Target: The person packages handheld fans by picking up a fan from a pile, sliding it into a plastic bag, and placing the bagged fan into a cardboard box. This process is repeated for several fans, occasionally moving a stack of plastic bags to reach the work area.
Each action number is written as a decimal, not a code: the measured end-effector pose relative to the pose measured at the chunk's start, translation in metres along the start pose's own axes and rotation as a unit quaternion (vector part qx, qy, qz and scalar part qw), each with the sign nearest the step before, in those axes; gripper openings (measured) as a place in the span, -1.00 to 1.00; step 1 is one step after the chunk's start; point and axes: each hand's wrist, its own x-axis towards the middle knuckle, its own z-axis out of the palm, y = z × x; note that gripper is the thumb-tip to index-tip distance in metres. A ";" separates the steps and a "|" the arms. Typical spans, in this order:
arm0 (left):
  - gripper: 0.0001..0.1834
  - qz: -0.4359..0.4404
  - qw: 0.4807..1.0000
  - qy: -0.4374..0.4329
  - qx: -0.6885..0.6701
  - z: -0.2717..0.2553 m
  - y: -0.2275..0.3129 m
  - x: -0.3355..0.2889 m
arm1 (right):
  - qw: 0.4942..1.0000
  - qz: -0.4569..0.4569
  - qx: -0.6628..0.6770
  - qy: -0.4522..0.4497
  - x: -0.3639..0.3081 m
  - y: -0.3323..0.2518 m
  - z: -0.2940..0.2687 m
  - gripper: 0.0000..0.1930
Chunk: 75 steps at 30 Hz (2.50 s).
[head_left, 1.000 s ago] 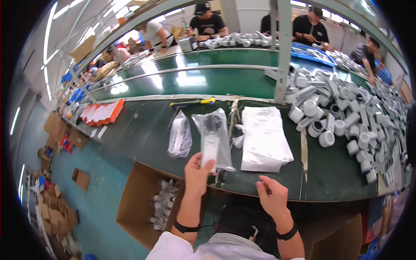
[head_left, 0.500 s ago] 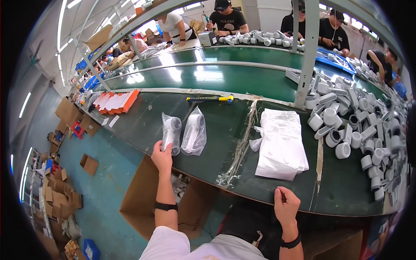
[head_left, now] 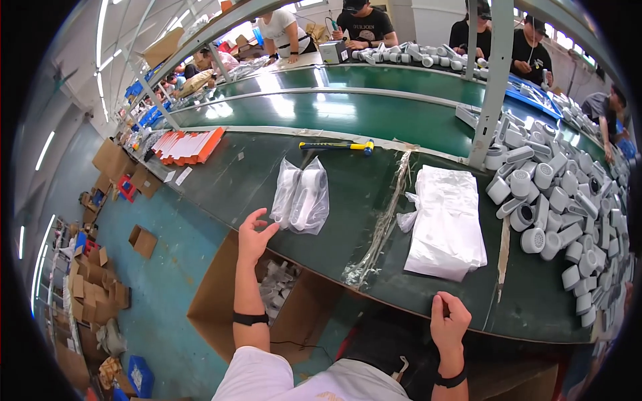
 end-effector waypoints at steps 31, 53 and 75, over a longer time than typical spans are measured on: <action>-0.68 0.367 0.892 -0.258 0.052 0.123 0.186 -0.102 | 0.782 0.055 -0.614 -0.091 0.159 0.114 -0.245 -0.42; -0.90 0.438 0.844 -0.307 0.041 0.196 0.193 -0.111 | 0.993 0.113 0.012 -0.023 0.060 0.012 -0.156 -0.61; -0.88 0.295 0.886 -0.352 -0.065 0.208 0.204 -0.108 | 0.872 0.305 0.383 -0.011 0.012 -0.028 -0.068 -0.68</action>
